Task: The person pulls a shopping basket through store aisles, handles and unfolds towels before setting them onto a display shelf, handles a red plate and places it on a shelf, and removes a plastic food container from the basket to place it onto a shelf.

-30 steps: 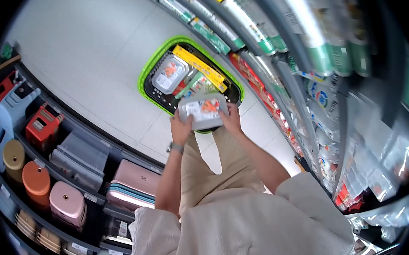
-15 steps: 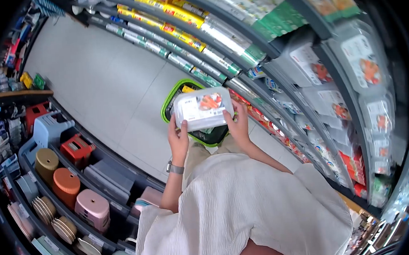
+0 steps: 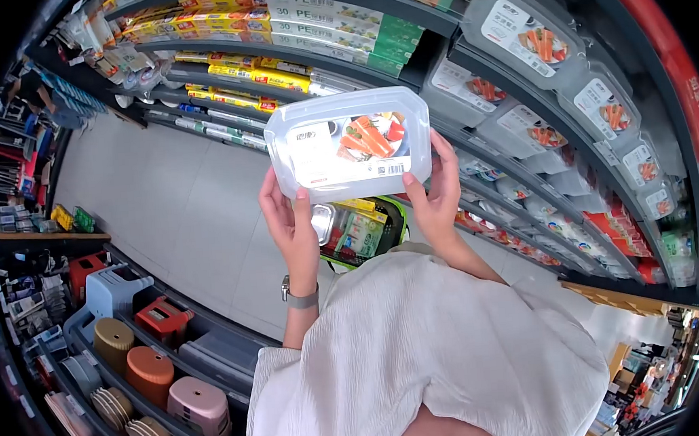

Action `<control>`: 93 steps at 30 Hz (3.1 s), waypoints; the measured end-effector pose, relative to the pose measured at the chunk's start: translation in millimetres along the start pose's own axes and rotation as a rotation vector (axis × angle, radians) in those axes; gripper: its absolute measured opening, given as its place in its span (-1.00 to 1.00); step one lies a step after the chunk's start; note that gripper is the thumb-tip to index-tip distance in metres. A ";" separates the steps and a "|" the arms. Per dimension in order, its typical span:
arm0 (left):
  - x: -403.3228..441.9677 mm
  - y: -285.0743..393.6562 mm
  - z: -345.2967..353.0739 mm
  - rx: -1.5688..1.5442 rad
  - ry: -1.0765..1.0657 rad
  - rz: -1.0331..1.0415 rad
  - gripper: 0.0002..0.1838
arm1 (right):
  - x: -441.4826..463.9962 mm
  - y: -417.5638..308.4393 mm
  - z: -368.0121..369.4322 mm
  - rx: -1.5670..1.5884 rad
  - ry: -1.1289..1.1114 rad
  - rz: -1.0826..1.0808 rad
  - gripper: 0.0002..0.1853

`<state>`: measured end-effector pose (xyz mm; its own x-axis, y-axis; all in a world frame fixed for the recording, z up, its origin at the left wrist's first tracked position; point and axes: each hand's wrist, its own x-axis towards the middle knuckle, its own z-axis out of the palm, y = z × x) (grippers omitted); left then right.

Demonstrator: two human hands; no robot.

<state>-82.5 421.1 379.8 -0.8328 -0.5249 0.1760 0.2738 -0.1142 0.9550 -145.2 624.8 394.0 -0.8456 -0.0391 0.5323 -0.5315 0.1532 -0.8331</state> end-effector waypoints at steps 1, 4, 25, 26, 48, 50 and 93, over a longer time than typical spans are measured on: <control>3.1 5.8 7.6 0.009 -0.010 0.031 -0.45 | 3.9 -1.4 -5.2 -0.027 -0.003 -0.005 -0.27; 8.3 14.0 34.2 -0.017 -0.040 0.072 -0.44 | 16.6 -3.5 -23.3 -0.063 0.003 -0.031 -0.20; 7.2 22.1 123.4 0.213 -0.426 0.145 0.06 | 19.2 8.3 -123.2 -0.237 0.054 0.041 0.29; 6.2 20.5 124.9 0.203 -0.429 0.151 0.05 | 17.0 4.7 -125.6 -0.260 0.068 0.052 0.28; 61.4 98.1 271.5 -0.093 -0.584 0.559 -0.16 | 127.9 -80.4 -199.8 -0.195 0.430 -0.207 0.04; 67.4 94.3 280.0 -0.139 -0.600 0.513 -0.16 | 135.2 -77.9 -208.2 -0.266 0.433 -0.200 0.02; 3.9 -76.4 166.5 0.377 -0.410 0.179 -0.81 | 44.3 58.9 -130.0 -0.278 -0.239 0.160 -0.77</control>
<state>-186.8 568.2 347.3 -0.9281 -0.1309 0.3486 0.2994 0.2940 0.9077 -207.6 760.5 388.2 -0.9216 -0.2170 0.3218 -0.3865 0.4364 -0.8125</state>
